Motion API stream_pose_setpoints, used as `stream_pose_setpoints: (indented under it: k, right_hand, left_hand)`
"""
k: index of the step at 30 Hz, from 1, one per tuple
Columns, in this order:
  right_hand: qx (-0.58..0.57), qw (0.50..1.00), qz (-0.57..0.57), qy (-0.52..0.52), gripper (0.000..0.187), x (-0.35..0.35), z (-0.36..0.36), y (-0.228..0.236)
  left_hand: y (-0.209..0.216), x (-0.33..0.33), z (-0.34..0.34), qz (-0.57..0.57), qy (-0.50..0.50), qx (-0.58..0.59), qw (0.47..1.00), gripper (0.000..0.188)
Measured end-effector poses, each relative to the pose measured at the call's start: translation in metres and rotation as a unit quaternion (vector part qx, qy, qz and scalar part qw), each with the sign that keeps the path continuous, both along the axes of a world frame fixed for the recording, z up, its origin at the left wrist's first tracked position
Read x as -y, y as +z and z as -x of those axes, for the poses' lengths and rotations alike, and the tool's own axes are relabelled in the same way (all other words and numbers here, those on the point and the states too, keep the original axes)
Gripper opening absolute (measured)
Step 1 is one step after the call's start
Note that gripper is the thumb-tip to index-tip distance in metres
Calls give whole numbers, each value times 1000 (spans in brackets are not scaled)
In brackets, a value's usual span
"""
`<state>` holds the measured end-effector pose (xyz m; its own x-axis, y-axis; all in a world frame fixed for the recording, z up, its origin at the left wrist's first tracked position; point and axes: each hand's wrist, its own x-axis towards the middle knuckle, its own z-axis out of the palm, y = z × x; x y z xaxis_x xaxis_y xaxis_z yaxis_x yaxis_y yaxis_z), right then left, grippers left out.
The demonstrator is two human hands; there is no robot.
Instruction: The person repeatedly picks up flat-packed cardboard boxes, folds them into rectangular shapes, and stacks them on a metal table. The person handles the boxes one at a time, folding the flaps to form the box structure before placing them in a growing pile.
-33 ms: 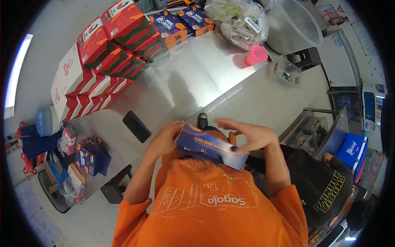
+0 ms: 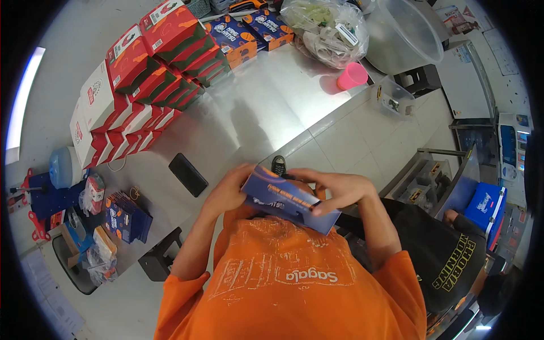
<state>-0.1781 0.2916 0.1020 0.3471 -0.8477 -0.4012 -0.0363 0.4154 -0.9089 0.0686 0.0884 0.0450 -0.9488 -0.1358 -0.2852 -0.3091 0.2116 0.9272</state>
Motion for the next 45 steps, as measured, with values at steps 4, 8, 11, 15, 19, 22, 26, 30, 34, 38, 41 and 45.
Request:
stream_pose_setpoints:
  k: [4,8,11,15,19,22,26,30,34,38,41,45]
  right_hand:
    - [95,995,-34,-11,119,-16,-11,-43]
    - [176,976,-80,-100,125,-31,-9,-48]
    - [207,956,-110,-177,115,-38,0,-52]
    - [277,893,-176,-307,85,-66,14,-90]
    - [300,848,-196,-392,61,-72,1,-102]
    - [350,819,-213,-400,63,-69,-3,-107]
    - [237,898,-152,-338,65,-42,-21,-78]
    - [248,893,-159,-340,64,-35,-25,-72]
    - [223,899,-152,-346,73,-31,-30,-72]
    - [-45,850,118,-511,83,-1,-79,-27]
    - [-203,831,161,-492,86,9,-80,15]
    - [-303,887,95,-336,60,2,-46,45]
  left_hand:
    - [-50,-45,-4,-450,326,20,831,67]
    - [-48,-77,7,-527,288,26,799,92]
    - [-31,-71,39,-559,291,27,776,112]
    - [-13,-78,67,-427,301,-4,853,128]
    - [-27,-93,70,-102,243,-27,964,130]
    - [-24,-91,73,-110,267,-18,957,118]
    - [-16,-80,87,-206,312,14,927,109]
    - [-14,-72,96,-159,329,37,930,106]
    - [1,-61,93,-151,304,40,940,99]
    - [26,-47,83,-12,197,25,980,92]
    - [35,-56,76,10,171,51,984,87]
    - [39,-66,70,8,172,34,985,87]
